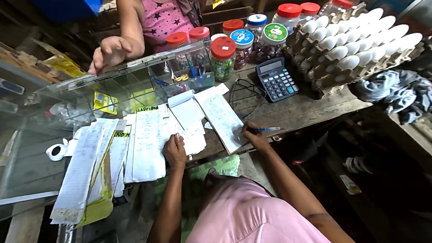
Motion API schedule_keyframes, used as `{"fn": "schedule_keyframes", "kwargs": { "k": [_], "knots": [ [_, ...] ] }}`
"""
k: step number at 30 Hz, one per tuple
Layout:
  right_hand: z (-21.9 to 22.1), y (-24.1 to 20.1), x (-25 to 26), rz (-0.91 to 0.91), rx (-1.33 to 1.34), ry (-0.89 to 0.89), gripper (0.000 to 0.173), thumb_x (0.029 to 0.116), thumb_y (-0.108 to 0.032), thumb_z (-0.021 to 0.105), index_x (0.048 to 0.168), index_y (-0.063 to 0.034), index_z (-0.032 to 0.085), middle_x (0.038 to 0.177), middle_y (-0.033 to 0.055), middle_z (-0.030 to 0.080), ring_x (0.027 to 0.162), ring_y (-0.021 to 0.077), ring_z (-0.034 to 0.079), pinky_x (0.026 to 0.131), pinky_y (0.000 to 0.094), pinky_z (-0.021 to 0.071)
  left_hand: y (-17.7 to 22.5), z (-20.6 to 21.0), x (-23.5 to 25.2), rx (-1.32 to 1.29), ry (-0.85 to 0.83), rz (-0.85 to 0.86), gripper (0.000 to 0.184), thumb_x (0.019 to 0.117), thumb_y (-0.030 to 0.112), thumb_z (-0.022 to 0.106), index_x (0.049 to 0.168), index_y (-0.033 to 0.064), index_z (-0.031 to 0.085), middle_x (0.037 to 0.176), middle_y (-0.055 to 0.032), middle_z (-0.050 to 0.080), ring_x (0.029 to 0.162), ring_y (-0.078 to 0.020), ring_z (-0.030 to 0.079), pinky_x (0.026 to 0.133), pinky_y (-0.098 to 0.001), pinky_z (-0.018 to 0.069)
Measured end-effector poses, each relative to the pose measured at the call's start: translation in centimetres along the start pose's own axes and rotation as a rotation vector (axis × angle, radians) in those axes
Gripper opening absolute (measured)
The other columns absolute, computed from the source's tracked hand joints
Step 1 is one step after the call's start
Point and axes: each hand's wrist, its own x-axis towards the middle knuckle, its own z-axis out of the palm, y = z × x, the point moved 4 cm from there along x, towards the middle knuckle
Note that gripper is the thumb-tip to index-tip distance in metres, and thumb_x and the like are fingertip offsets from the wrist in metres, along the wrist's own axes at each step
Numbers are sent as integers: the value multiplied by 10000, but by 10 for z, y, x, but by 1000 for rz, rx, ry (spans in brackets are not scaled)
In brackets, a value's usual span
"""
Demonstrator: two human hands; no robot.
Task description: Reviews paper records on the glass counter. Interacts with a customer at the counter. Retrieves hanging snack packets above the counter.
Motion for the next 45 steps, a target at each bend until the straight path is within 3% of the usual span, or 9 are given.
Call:
{"fn": "schedule_keyframes", "kwargs": {
  "k": [4, 15, 23, 28, 34, 45],
  "knots": [
    [1, 3, 1, -17, -26, -36, 98, 831, -77, 625, 736, -97, 618, 696, -64, 587, 632, 1, 545, 599, 200, 477, 1, -1, 0, -10, -39, -17, 519, 1088, 278, 320, 904, -55, 673, 729, -143, 666, 711, -293, 661, 758, -527, 518],
    [2, 2, 2, -83, -87, -31, 117, 827, -74, 612, 710, -79, 612, 677, -49, 581, 610, -1, 530, 571, 189, 450, 0, 0, 1, 8, 9, 9, 548, 1090, 314, 306, 855, -24, 668, 678, -104, 637, 663, -236, 636, 725, -469, 513],
    [-5, -1, 0, 56, 74, 62, 140, 822, -51, 608, 714, -140, 618, 681, -96, 589, 610, -15, 534, 580, 181, 464, 0, 0, 0, -3, 9, -4, 517, 1089, 282, 318, 865, -28, 667, 685, -105, 640, 673, -246, 637, 730, -476, 511],
    [-2, -18, -7, 21, 97, 38, 126, 816, -78, 610, 721, -160, 623, 691, -110, 595, 622, -27, 540, 581, 170, 461, 3, -1, 0, 11, -2, -3, 519, 1091, 290, 317, 873, -28, 664, 690, -110, 639, 673, -253, 635, 734, -493, 503],
    [26, -15, -11, -39, 74, -128, 107, 837, -75, 609, 734, -77, 640, 693, -68, 602, 616, -26, 531, 570, 170, 451, 1, -1, 0, 2, -13, -9, 536, 1090, 292, 314, 882, -52, 669, 710, -149, 650, 702, -294, 654, 757, -524, 511],
    [28, -3, -11, -69, 29, -119, 118, 831, -78, 609, 717, -65, 638, 682, -56, 598, 607, -24, 526, 560, 165, 441, 0, 0, 0, 7, -9, -8, 529, 1088, 301, 315, 866, -29, 663, 688, -118, 634, 676, -273, 633, 743, -507, 498]
  ]
}}
